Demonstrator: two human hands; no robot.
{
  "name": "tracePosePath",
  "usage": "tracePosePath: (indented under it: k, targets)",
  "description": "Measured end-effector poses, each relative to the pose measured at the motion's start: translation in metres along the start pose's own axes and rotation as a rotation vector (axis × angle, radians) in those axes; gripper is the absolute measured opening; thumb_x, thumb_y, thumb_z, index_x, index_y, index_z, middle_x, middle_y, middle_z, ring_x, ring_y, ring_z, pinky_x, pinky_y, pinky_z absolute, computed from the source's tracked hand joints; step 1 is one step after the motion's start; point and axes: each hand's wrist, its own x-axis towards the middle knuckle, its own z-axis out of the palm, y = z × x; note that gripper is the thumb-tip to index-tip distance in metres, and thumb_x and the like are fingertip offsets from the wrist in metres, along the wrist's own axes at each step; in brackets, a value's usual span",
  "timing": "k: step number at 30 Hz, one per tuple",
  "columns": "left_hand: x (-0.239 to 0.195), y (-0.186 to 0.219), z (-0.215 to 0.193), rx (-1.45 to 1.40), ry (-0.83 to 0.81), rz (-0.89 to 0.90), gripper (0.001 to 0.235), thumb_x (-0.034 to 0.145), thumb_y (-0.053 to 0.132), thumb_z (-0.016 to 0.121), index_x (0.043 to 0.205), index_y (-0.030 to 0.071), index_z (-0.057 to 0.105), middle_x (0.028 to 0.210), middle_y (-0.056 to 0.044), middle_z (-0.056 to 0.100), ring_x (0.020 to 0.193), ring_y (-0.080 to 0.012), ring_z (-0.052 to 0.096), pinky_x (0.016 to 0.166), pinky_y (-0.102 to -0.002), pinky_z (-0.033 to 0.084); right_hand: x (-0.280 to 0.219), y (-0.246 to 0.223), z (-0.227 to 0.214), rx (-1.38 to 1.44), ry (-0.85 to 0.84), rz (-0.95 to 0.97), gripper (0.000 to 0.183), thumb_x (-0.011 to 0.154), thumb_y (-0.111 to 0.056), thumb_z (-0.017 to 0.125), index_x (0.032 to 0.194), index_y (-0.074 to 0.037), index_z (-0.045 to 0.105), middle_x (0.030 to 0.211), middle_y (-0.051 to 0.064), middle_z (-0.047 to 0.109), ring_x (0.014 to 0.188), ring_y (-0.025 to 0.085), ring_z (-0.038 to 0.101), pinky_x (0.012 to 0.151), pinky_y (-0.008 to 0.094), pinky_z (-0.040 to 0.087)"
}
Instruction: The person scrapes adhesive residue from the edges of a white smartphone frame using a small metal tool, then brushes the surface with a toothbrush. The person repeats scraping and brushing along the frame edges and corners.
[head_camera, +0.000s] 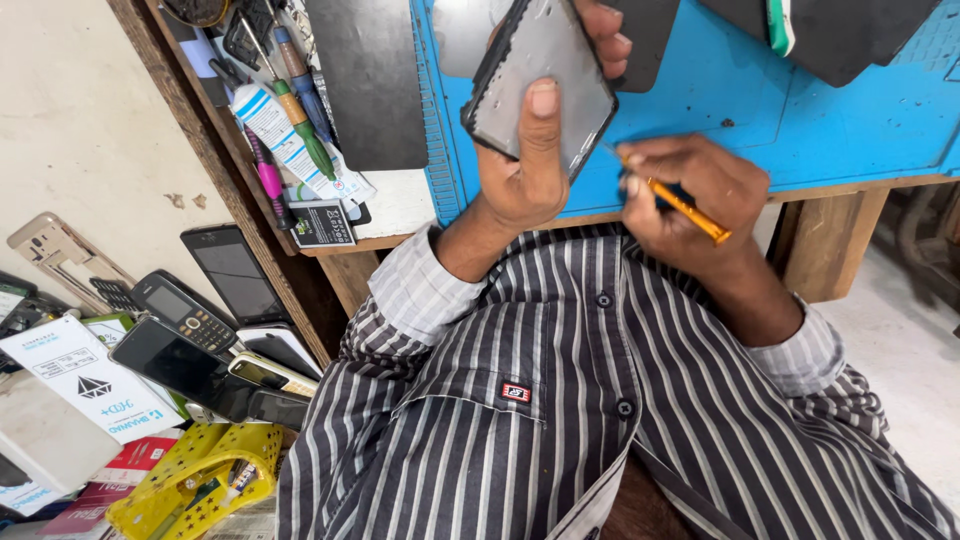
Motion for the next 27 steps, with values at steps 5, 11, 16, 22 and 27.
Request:
tracePosePath:
  k: [5, 11, 16, 22, 27]
  targets:
    - [-0.002, 0.000, 0.000, 0.040, 0.029, -0.011, 0.039, 0.119, 0.032, 0.043, 0.138, 0.001, 0.058, 0.124, -0.011, 0.067, 0.110, -0.0153, 0.065, 0.096, -0.029, 0.057, 0.008, 0.016, -0.011, -0.058, -0.027, -0.032, 0.013, 0.100, 0.005, 0.078, 0.105, 0.005, 0.066, 0.109, 0.019, 0.075, 0.090, 0.024, 0.078, 0.075, 0.029, 0.064]
    - [0.001, -0.001, 0.003, -0.015, 0.168, -0.073, 0.036, 0.120, 0.032, 0.051, 0.136, 0.000, 0.058, 0.123, -0.011, 0.067, 0.109, -0.0164, 0.065, 0.098, -0.032, 0.057, 0.008, 0.019, -0.014, -0.209, -0.089, -0.191, 0.018, 0.097, 0.004, 0.078, 0.112, 0.002, 0.069, 0.118, 0.017, 0.075, 0.096, 0.025, 0.078, 0.080, 0.031, 0.063]
    - [0.004, -0.008, 0.001, -0.061, 0.239, -0.086, 0.035, 0.121, 0.032, 0.055, 0.130, -0.002, 0.060, 0.116, -0.013, 0.069, 0.104, -0.0179, 0.068, 0.095, -0.035, 0.060, 0.007, 0.028, -0.013, -0.295, -0.067, -0.293, 0.020, 0.097, 0.000, 0.084, 0.111, 0.000, 0.071, 0.116, 0.016, 0.077, 0.089, 0.024, 0.077, 0.069, 0.031, 0.058]
    - [0.004, -0.009, -0.001, -0.026, 0.216, -0.062, 0.032, 0.119, 0.029, 0.057, 0.129, -0.001, 0.060, 0.115, -0.012, 0.070, 0.104, -0.0177, 0.072, 0.094, -0.037, 0.065, 0.014, 0.018, -0.016, -0.236, -0.081, -0.191, 0.015, 0.102, -0.002, 0.080, 0.110, 0.001, 0.068, 0.115, 0.014, 0.076, 0.094, 0.024, 0.076, 0.072, 0.029, 0.059]
    - [0.000, -0.007, 0.001, 0.004, 0.130, -0.015, 0.031, 0.118, 0.025, 0.059, 0.137, 0.000, 0.056, 0.125, -0.010, 0.067, 0.113, -0.0167, 0.067, 0.098, -0.034, 0.060, 0.025, 0.007, -0.021, -0.018, -0.069, -0.025, 0.011, 0.095, 0.005, 0.071, 0.096, 0.007, 0.061, 0.101, 0.021, 0.072, 0.090, 0.027, 0.075, 0.076, 0.032, 0.061]
